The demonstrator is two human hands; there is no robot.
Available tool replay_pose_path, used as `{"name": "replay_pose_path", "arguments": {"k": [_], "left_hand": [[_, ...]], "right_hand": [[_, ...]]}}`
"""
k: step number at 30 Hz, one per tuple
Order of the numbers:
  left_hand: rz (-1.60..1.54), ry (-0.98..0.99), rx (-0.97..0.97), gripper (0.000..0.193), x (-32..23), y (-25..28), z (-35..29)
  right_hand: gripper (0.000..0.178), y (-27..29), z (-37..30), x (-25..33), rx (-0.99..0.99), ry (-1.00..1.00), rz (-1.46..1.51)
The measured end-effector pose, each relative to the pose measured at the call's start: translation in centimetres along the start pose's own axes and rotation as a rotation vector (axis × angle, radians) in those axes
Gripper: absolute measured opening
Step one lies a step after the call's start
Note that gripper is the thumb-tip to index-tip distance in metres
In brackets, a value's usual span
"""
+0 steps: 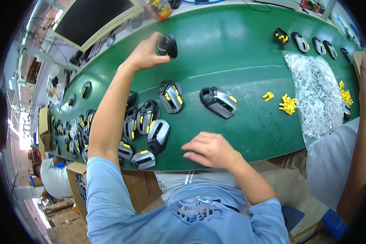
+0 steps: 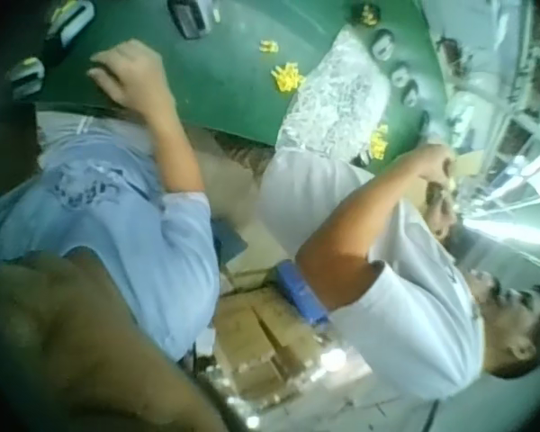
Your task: The person assembles computer mouse shells by picking mouse bases from the table, taking grey covers from a box, and snapping each cover onto a mouse base by hand.
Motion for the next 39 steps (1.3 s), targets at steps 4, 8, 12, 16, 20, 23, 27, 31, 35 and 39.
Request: {"name": "replay_pose_path", "arguments": {"k": [4,8,12,16,20,23,27,31,35,39], "left_hand": [[-0.521,0.213,-0.068,0.062,-4.4,4.0,-9.8],[-0.796,0.303,-0.468,0.066,-8.8,9.5,-25.0],[-1.003,0.233,-0.960,0.075,-6.7,10.8,-44.7],[-0.466,0.534,-1.484,0.052,-5.7,16.9,-64.3],[-0.645,1.152,-1.474,0.034,-3.5,20.8,-80.0],[-0.623,1.416,-1.214,0.032,-1.3,20.5,-81.8],[-0.370,1.557,-0.945,0.056,3.5,20.1,-80.8],[-0.188,1.673,-0.763,0.061,5.5,20.6,-81.1],[-0.212,1.753,-0.826,0.060,4.1,21.5,-85.1],[-0.429,1.456,-1.274,0.045,0.9,22.7,-83.0]], "right_hand": [[0.017,-0.3,0.5,-0.2,-0.004,-0.010,-0.030],[0.016,-0.9,1.0,0.7,0.037,-0.080,-0.020],[0.018,-3.7,2.6,4.7,0.202,0.065,-0.030],[0.019,-7.8,4.1,9.5,0.394,0.220,0.170],[0.020,-12.0,5.7,12.0,0.565,0.344,0.261],[0.019,-13.4,6.3,13.0,0.579,0.364,0.257],[0.016,-13.8,6.7,13.3,0.546,0.276,0.264],[0.016,-13.2,6.5,12.7,0.499,0.214,0.254],[0.015,-12.3,6.5,10.9,0.472,0.179,0.257],[0.014,-11.4,6.8,10.3,0.445,0.169,0.250]]}}
Point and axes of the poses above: each hand's wrist, its own z-axis towards the middle knuckle, its own y-axis out of the back of the hand, x = y × z, the point moved 6 cm from there along z, towards the middle knuckle, and after that the axes turned 9 degrees about -z, right-handed, at the moved point
